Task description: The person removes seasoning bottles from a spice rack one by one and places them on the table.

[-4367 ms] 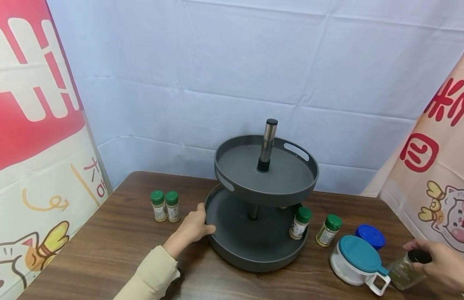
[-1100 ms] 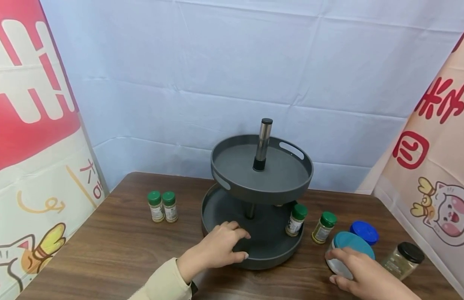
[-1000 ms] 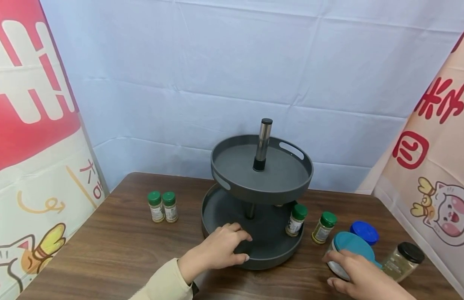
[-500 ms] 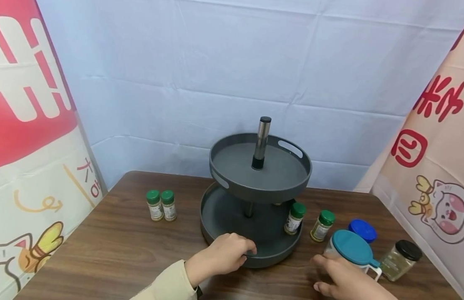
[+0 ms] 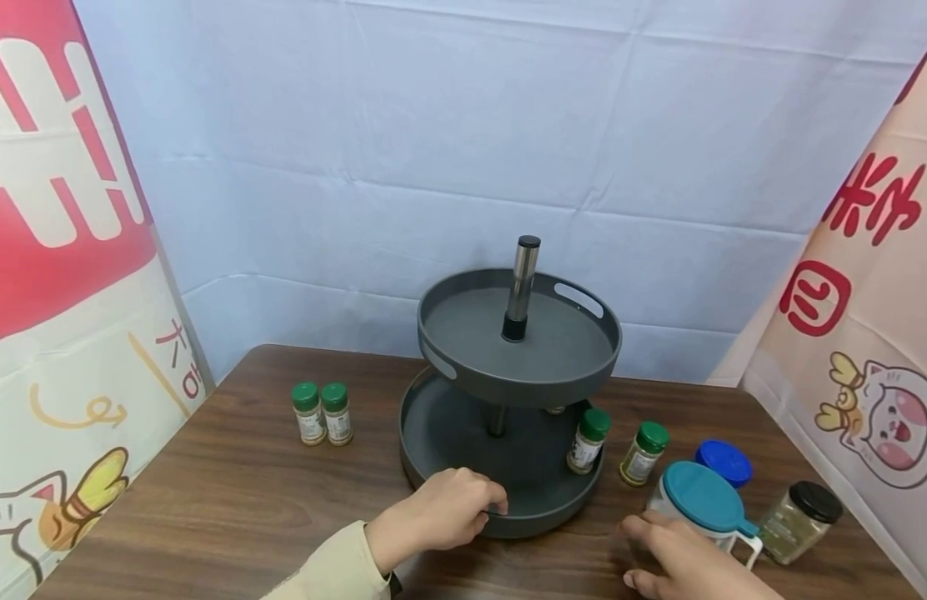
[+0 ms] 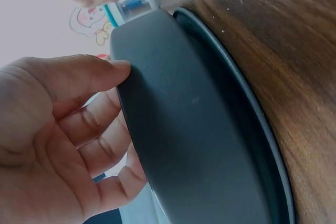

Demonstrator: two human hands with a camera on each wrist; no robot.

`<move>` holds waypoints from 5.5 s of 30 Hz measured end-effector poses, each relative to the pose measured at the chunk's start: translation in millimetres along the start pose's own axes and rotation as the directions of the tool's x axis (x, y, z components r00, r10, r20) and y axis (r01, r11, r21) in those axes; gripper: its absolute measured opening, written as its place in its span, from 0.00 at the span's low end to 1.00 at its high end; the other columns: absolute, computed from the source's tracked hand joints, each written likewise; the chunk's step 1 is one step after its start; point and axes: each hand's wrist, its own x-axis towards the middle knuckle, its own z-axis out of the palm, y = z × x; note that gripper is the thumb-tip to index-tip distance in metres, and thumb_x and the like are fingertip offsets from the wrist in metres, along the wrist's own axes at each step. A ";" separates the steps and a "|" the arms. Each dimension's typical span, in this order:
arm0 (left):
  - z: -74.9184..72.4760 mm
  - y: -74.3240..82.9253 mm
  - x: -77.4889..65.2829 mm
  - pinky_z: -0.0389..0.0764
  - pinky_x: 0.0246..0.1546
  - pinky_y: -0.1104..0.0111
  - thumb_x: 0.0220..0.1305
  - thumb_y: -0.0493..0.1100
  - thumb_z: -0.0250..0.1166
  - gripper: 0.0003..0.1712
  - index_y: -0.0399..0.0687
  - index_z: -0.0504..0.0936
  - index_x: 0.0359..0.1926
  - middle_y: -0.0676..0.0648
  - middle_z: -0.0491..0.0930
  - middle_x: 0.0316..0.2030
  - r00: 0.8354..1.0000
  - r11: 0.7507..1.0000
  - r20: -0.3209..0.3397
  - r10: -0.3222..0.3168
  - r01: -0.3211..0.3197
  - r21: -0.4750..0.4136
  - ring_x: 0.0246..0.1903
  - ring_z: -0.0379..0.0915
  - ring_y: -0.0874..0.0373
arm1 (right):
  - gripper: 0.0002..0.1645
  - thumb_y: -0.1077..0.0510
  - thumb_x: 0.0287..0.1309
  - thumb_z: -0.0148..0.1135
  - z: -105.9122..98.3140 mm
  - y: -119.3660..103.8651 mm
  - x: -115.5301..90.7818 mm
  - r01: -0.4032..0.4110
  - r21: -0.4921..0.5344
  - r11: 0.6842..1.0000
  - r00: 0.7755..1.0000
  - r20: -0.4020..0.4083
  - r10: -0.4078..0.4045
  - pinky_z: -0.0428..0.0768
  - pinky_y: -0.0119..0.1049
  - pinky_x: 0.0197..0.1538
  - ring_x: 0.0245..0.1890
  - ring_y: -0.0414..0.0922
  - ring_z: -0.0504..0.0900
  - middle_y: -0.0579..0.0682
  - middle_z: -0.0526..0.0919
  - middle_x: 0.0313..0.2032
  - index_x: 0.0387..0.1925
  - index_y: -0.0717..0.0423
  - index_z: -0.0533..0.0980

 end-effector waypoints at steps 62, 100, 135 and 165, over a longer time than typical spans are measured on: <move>-23.8 -67.5 -44.1 0.69 0.30 0.70 0.48 0.25 0.58 0.15 0.53 0.74 0.26 0.57 0.72 0.27 0.987 0.983 -0.020 -0.161 0.159 -0.093 0.29 0.64 0.62 | 0.19 0.30 0.57 0.49 104.0 7.6 78.0 0.381 -0.199 0.903 0.923 0.021 -0.385 0.69 0.32 0.25 0.31 0.33 0.68 0.36 0.69 0.34 0.42 0.32 0.74; -0.9 -14.1 -13.2 0.72 0.32 0.81 0.57 0.33 0.64 0.12 0.49 0.81 0.43 0.56 0.79 0.39 0.998 0.996 0.066 -0.020 0.025 -0.081 0.37 0.75 0.69 | 0.19 0.49 0.52 0.67 5.3 -8.8 16.2 0.033 -0.102 0.994 0.999 -0.030 -0.036 0.76 0.40 0.29 0.29 0.40 0.75 0.46 0.72 0.32 0.42 0.54 0.76; -3.4 -21.7 -19.6 0.72 0.29 0.80 0.55 0.31 0.65 0.13 0.56 0.82 0.34 0.61 0.79 0.33 0.998 0.998 0.041 -0.036 0.039 -0.058 0.33 0.74 0.71 | 0.17 0.49 0.52 0.66 17.6 -21.0 20.3 0.121 -0.180 0.976 0.992 -0.008 -0.125 0.69 0.35 0.24 0.25 0.36 0.68 0.41 0.67 0.29 0.40 0.53 0.75; -18.7 -60.7 -36.8 0.65 0.35 0.58 0.48 0.33 0.63 0.13 0.60 0.77 0.22 0.66 0.70 0.21 0.978 0.976 0.038 -0.204 0.206 -0.073 0.24 0.65 0.67 | 0.24 0.29 0.57 0.47 95.7 0.8 83.5 0.417 -0.286 0.863 0.904 0.035 -0.425 0.67 0.36 0.24 0.29 0.36 0.67 0.38 0.70 0.35 0.44 0.37 0.73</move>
